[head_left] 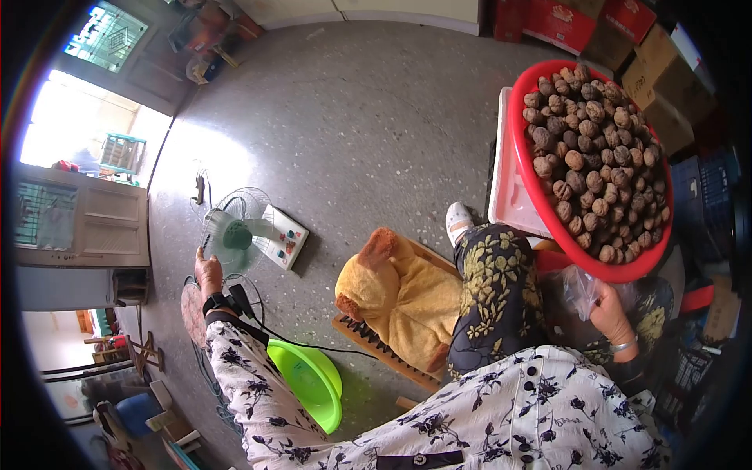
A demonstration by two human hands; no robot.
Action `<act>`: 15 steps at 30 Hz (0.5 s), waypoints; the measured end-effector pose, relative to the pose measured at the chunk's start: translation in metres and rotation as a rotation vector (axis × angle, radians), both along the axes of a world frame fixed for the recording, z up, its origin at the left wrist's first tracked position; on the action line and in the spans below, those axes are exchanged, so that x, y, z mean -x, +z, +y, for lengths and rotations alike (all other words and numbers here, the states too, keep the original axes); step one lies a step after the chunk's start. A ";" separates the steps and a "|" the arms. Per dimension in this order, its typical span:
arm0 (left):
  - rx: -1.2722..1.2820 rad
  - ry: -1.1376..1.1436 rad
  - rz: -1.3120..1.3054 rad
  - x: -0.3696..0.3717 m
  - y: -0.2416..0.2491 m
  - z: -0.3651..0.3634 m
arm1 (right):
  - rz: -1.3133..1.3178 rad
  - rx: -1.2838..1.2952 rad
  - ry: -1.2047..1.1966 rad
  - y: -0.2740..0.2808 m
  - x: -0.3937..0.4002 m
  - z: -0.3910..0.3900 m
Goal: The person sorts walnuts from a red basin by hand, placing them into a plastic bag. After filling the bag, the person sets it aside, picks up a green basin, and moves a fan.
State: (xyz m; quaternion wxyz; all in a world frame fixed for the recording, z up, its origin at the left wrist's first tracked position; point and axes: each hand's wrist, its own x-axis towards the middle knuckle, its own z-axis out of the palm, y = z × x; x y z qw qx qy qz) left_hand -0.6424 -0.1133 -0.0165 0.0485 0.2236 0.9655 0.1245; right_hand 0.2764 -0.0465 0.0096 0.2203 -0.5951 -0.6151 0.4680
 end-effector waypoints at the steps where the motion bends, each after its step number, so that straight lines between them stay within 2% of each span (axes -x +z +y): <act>1: 0.005 -0.004 -0.004 0.002 -0.005 -0.001 | -0.004 0.005 -0.004 -0.002 0.000 -0.001; 3: -0.059 -0.103 0.130 0.006 -0.015 -0.007 | 0.014 -0.053 0.027 -0.007 -0.002 -0.001; 6: 0.008 -0.112 0.249 0.021 -0.018 -0.008 | -0.013 0.014 0.024 0.011 0.009 0.002; 7: -0.068 -0.037 0.184 0.009 -0.013 -0.004 | -0.015 0.016 0.021 0.011 0.010 0.003; 9: 0.168 -0.193 0.320 0.123 -0.085 -0.035 | -0.020 0.032 0.015 0.012 0.009 0.003; 10: 0.275 -0.271 0.400 0.102 -0.068 -0.024 | -0.024 0.036 0.014 0.013 0.009 0.003; 11: 0.254 -0.257 0.342 0.069 -0.043 -0.013 | -0.030 0.034 0.022 0.014 0.010 0.003; 12: 0.256 -0.259 0.340 0.087 -0.058 -0.020 | -0.037 0.032 0.031 0.014 0.010 0.003; 13: 0.101 -0.226 0.259 0.116 -0.081 -0.034 | -0.038 0.035 0.029 0.014 0.010 0.003; 14: -0.053 -0.191 0.177 0.126 -0.090 -0.042 | -0.037 0.026 0.033 0.012 0.010 0.003; 15: -0.078 -0.092 0.138 0.114 -0.083 -0.039 | -0.036 0.016 0.037 0.012 0.010 0.003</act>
